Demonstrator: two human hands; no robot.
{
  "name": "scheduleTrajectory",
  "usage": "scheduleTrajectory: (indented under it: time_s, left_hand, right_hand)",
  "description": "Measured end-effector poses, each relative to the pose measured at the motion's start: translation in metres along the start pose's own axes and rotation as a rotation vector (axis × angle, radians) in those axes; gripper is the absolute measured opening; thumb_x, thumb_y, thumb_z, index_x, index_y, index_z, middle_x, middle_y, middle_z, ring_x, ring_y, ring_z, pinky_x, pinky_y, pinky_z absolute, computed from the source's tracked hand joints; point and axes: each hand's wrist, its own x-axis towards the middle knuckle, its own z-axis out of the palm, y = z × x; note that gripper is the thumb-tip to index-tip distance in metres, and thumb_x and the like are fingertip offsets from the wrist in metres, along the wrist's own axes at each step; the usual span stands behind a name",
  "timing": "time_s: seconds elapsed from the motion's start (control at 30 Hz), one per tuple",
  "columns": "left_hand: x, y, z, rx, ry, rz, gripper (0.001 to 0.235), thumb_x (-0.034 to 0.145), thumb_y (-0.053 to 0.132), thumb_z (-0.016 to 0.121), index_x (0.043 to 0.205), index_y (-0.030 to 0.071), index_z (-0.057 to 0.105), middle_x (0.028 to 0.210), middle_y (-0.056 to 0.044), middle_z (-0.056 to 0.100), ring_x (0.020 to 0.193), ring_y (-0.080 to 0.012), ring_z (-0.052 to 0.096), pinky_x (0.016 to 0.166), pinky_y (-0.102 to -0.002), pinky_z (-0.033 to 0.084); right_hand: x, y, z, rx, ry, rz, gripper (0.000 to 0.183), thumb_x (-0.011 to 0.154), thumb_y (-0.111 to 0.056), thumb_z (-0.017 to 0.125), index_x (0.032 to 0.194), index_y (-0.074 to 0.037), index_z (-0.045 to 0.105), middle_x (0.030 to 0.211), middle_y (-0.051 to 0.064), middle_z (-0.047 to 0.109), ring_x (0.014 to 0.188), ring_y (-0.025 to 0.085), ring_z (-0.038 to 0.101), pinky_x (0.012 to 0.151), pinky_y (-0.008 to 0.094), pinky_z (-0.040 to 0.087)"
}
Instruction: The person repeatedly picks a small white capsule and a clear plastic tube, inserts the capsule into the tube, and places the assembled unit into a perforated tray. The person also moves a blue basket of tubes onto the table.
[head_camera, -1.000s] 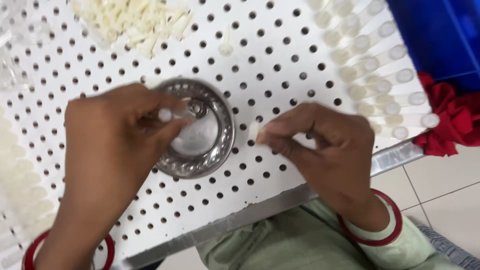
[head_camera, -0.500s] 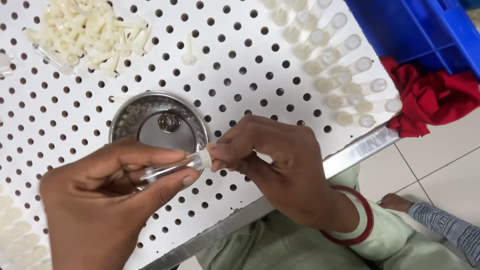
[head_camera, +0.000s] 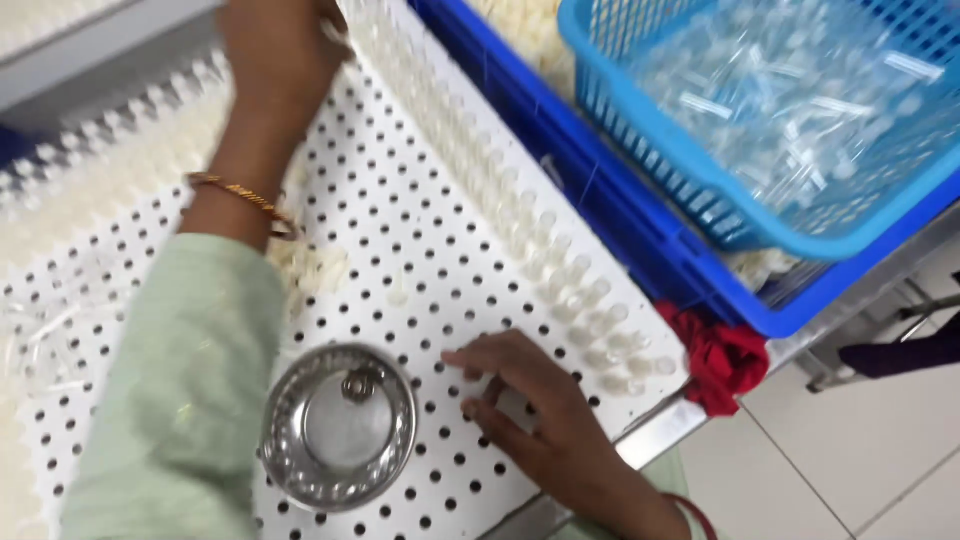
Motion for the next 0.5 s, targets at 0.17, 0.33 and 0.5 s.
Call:
scheduleTrajectory:
  time_s: [0.17, 0.33, 0.5]
  left_hand:
    - [0.003, -0.02, 0.077, 0.162, -0.295, -0.376, 0.011, 0.068, 0.002, 0.08, 0.071, 0.013, 0.078, 0.079, -0.016, 0.072, 0.078, -0.0351, 0.071, 0.07, -0.044, 0.057]
    - [0.007, -0.034, 0.077, 0.121, -0.352, -0.356, 0.006, 0.077, 0.002, 0.08, 0.08, 0.007, 0.078, 0.086, -0.019, 0.072, 0.084, -0.0374, 0.072, 0.076, -0.045, 0.057]
    - [0.01, -0.039, 0.033, -0.061, -0.425, -0.289, 0.045, 0.052, 0.003, 0.085, 0.096, 0.013, 0.08, 0.091, -0.015, 0.075, 0.088, -0.0393, 0.07, 0.075, -0.051, 0.055]
  right_hand:
    - [0.002, -0.004, 0.001, 0.055, -0.018, 0.184, 0.037, 0.09, 0.003, 0.066, 0.125, -0.01, 0.07, 0.111, 0.005, 0.067, 0.096, 0.016, 0.066, 0.081, 0.028, 0.054]
    - [0.002, 0.001, 0.006, 0.032, -0.03, 0.123, 0.035, 0.091, 0.004, 0.067, 0.123, -0.008, 0.07, 0.106, 0.005, 0.067, 0.096, 0.015, 0.066, 0.08, 0.029, 0.054]
    - [0.002, 0.001, 0.006, -0.022, -0.001, 0.205, 0.032, 0.09, 0.003, 0.068, 0.119, -0.008, 0.071, 0.102, 0.004, 0.067, 0.095, 0.014, 0.067, 0.081, 0.028, 0.054]
